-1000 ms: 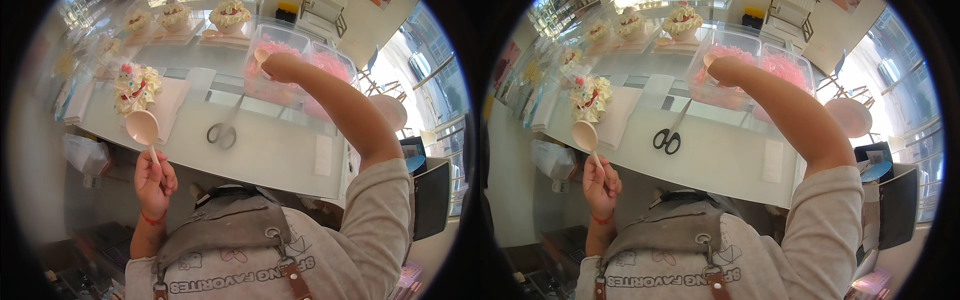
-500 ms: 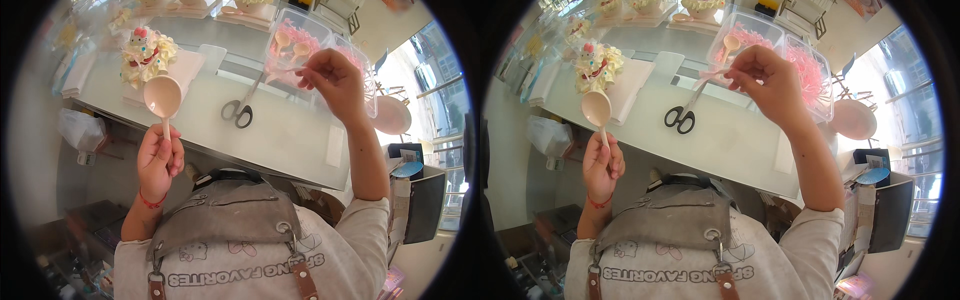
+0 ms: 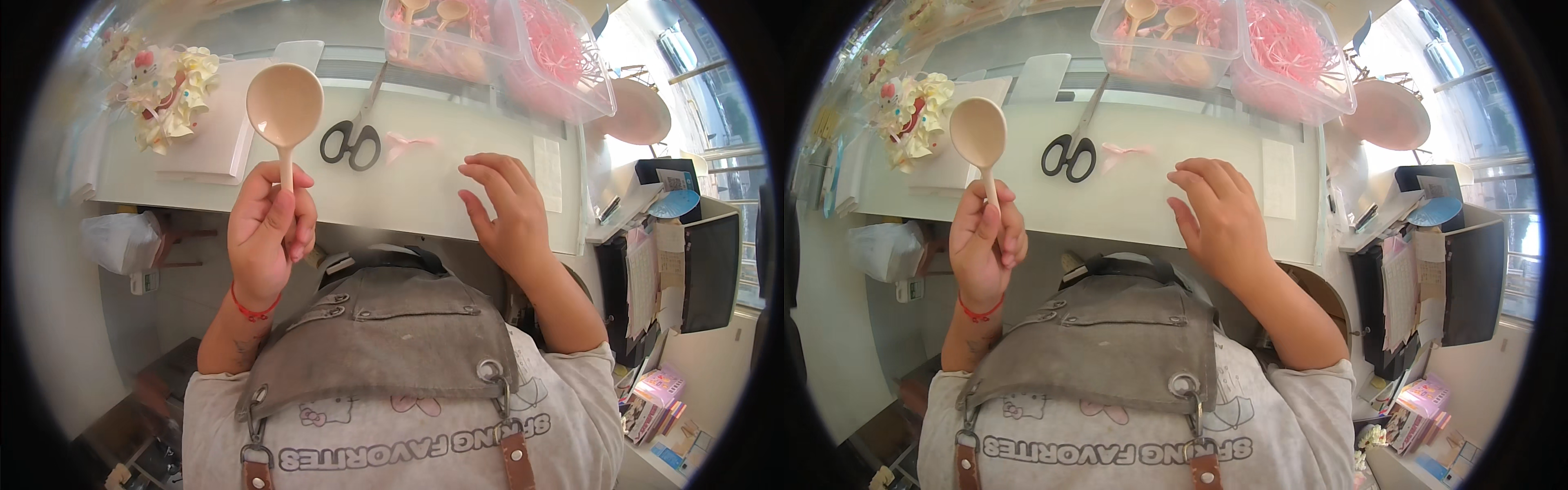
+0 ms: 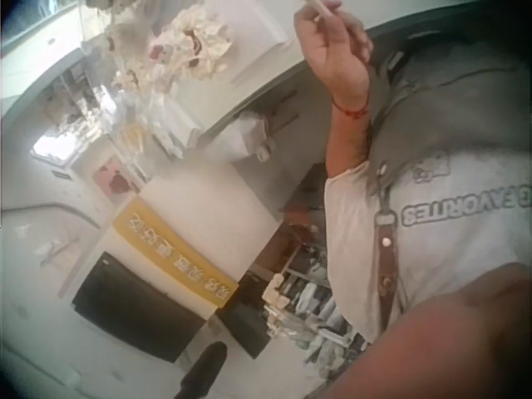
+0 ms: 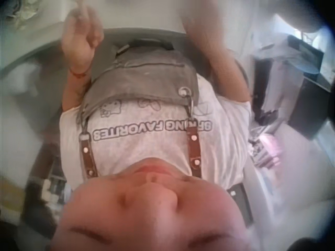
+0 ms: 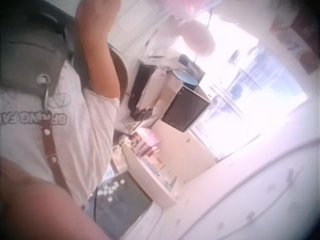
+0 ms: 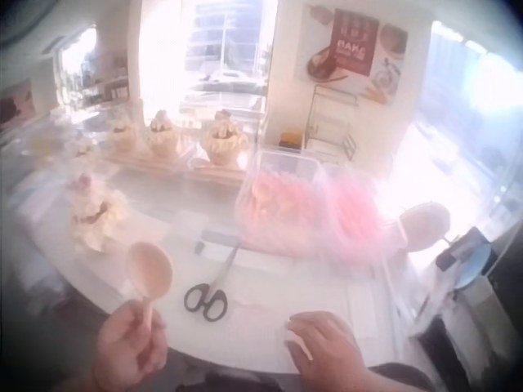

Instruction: The person places small decorated cakes into clear plastic bags, ties each bag with a pink ribbon, and arranges them on a countertop. They also handle pink paper napkins and a wooden spoon during the process.

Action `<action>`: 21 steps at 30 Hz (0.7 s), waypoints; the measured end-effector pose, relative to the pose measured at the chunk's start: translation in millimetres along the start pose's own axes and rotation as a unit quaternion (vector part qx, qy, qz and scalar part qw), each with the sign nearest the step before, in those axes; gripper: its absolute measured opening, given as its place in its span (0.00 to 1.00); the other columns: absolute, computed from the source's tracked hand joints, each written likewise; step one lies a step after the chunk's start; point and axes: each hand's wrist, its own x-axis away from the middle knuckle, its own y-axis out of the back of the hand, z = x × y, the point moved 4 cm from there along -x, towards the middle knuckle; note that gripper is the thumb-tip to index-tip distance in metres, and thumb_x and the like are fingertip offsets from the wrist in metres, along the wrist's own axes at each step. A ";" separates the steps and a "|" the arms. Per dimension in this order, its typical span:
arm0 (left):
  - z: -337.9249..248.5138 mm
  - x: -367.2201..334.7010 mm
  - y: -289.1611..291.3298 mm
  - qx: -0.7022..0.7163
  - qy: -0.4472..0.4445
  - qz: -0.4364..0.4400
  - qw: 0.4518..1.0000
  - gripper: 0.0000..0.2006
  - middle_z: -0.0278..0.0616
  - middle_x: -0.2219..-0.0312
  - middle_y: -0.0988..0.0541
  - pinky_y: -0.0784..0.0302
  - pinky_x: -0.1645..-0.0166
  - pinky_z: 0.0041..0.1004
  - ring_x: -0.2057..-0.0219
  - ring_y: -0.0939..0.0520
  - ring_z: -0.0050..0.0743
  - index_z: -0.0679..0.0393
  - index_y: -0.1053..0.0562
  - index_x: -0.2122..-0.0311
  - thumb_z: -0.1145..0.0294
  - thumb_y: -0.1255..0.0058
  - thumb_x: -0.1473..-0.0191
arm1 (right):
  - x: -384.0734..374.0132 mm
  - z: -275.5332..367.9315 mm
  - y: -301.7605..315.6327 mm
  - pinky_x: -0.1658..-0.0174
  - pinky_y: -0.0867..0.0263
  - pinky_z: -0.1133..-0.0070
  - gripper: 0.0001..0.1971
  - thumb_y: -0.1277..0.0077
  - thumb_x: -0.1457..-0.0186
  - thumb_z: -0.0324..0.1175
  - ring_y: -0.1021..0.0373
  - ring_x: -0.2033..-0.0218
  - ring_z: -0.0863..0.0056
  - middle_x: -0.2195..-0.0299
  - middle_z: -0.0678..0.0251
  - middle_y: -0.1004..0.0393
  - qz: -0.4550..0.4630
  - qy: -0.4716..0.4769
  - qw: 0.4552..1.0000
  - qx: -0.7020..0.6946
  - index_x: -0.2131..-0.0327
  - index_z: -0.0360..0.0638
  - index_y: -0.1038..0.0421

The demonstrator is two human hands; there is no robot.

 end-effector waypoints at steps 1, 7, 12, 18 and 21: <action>1.1 -1.7 -1.4 -0.005 0.003 0.007 1.000 0.13 0.34 0.84 0.36 0.48 0.84 0.16 0.88 0.43 0.13 0.61 0.37 0.57 0.60 0.63 0.36 | 10.0 6.1 -3.4 0.55 0.35 0.68 0.18 0.43 0.57 0.25 0.31 0.58 0.61 0.58 0.63 0.28 0.019 -0.002 1.000 0.012 0.58 0.39 0.30; 3.5 -7.2 -5.8 -0.019 0.016 0.021 0.999 0.13 0.34 0.84 0.36 0.47 0.84 0.16 0.88 0.43 0.13 0.61 0.37 0.57 0.60 0.63 0.36 | 47.2 20.8 -23.5 0.48 0.36 0.70 0.22 0.40 0.59 0.29 0.32 0.50 0.64 0.52 0.66 0.28 0.043 0.028 0.997 0.061 0.56 0.41 0.29; 6.0 -4.9 -19.4 -0.018 0.048 0.033 0.998 0.12 0.34 0.84 0.36 0.46 0.84 0.16 0.88 0.43 0.13 0.61 0.37 0.57 0.62 0.64 0.36 | 59.8 7.8 -26.3 0.62 0.29 0.77 0.16 0.41 0.61 0.22 0.28 0.67 0.67 0.66 0.65 0.25 -0.089 0.093 0.990 -0.052 0.63 0.40 0.27; -2.2 -8.2 -39.5 -0.005 0.052 0.061 0.997 0.08 0.33 0.79 0.35 0.47 0.83 0.15 0.86 0.42 0.11 0.61 0.37 0.58 0.68 0.58 0.39 | 30.5 6.5 -0.9 0.70 0.33 0.85 0.06 0.47 0.46 0.22 0.31 0.75 0.79 0.74 0.63 0.27 -0.197 -0.166 0.824 -0.505 0.66 0.36 0.32; -12.2 -7.8 -57.0 -0.023 0.075 0.040 0.996 0.11 0.33 0.75 0.35 0.48 0.82 0.14 0.85 0.42 0.08 0.61 0.37 0.57 0.70 0.55 0.43 | 14.1 14.6 7.8 0.71 0.33 0.85 0.05 0.50 0.43 0.24 0.32 0.76 0.82 0.73 0.63 0.27 -0.162 -0.182 0.775 -0.583 0.65 0.35 0.35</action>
